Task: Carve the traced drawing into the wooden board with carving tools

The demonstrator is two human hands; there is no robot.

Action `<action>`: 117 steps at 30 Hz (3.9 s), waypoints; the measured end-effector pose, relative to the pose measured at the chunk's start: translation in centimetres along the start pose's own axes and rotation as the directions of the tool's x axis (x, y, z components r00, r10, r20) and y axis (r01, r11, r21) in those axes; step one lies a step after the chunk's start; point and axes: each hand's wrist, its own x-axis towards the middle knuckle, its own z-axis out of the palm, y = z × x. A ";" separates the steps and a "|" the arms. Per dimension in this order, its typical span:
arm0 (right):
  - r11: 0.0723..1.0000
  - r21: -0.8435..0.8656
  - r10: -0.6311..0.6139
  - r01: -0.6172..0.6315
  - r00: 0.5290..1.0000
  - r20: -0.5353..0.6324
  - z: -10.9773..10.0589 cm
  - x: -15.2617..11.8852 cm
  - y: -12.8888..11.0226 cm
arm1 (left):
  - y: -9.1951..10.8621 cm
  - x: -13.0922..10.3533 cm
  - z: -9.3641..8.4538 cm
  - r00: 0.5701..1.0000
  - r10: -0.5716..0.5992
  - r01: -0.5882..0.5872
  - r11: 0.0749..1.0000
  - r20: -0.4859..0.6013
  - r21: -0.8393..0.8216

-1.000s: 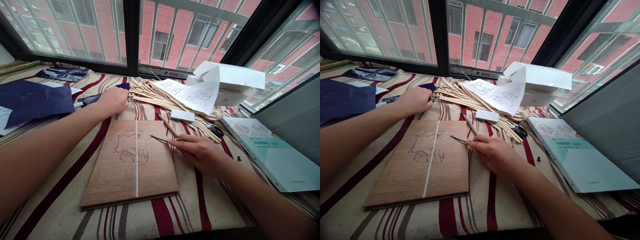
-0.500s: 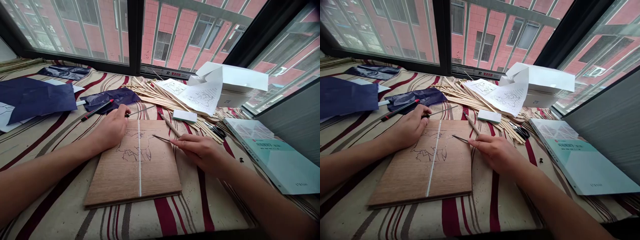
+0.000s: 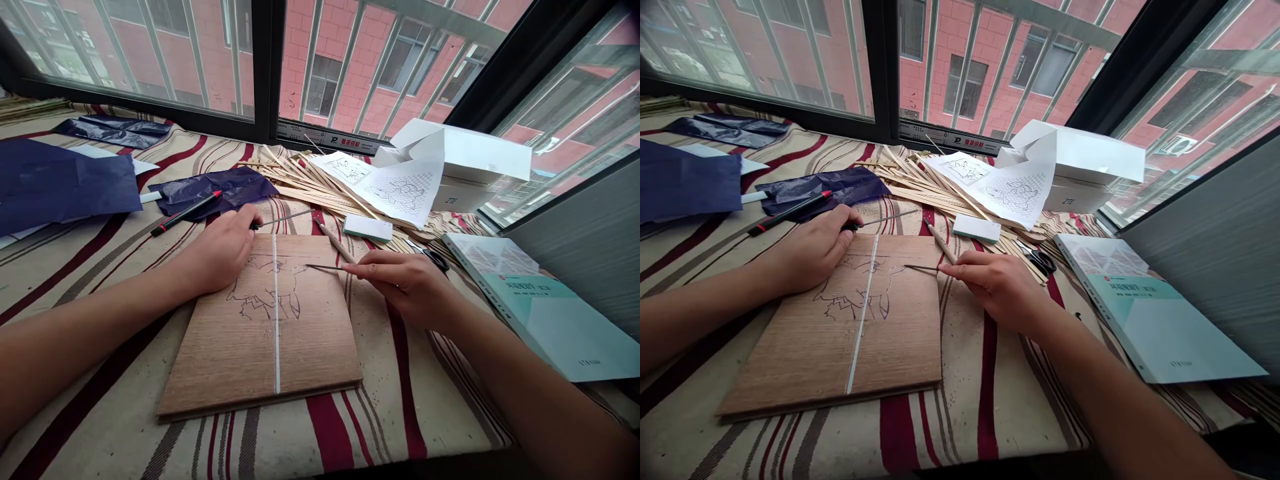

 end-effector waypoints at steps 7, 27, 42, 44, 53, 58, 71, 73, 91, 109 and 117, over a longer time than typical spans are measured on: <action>0.992 0.123 -0.021 0.023 1.000 -0.018 0.1 0.5 0.6 | -0.1 0.0 0.1 1.000 0.024 -0.024 1.000 0.011 -0.011; 0.945 -0.261 0.185 -0.197 0.980 -0.070 -0.1 2.7 -1.2 | 0.6 -0.3 -1.2 0.993 0.104 -0.067 0.880 0.053 -0.470; 0.048 0.998 0.330 -0.038 0.944 0.020 3.8 6.9 -6.2 | 5.2 -3.1 -1.7 0.943 0.268 0.032 0.514 0.196 -0.857; 0.090 0.996 0.373 -0.008 0.927 -0.027 3.2 6.6 -5.8 | 4.9 -3.1 -1.8 0.959 0.254 -0.063 0.630 0.128 -0.774; 0.951 0.081 0.272 -0.297 0.934 0.232 -1.4 3.1 -3.4 | 0.0 -1.0 -1.0 0.968 0.240 -0.246 0.965 -0.073 -0.090; 0.995 -0.090 0.065 -0.047 0.975 0.213 -1.2 0.7 -2.5 | -0.5 -0.7 -0.5 0.965 0.262 -0.261 0.965 -0.029 0.036; 0.986 -0.164 0.032 -0.002 0.983 0.180 0.3 -1.0 -1.8 | -0.8 -0.8 0.5 0.970 0.244 -0.244 0.970 0.010 0.002; 0.985 -0.173 0.024 0.008 0.983 0.184 0.4 -1.1 -2.0 | -0.8 -0.8 0.7 0.971 0.240 -0.240 0.971 -0.001 -0.004; 0.977 -0.213 0.036 0.000 0.986 0.164 0.6 -1.7 -3.5 | -0.1 -0.6 0.1 0.973 0.215 -0.218 0.976 0.081 0.025; 0.917 0.362 0.072 -0.169 0.961 0.266 -0.4 -0.2 -1.8 | 0.0 -0.5 0.2 0.971 0.226 -0.226 0.974 0.079 -0.006; 0.943 0.318 0.012 -0.098 0.966 0.260 -0.4 0.2 -1.7 | 0.1 -0.5 0.0 0.971 0.219 -0.220 0.976 0.097 -0.005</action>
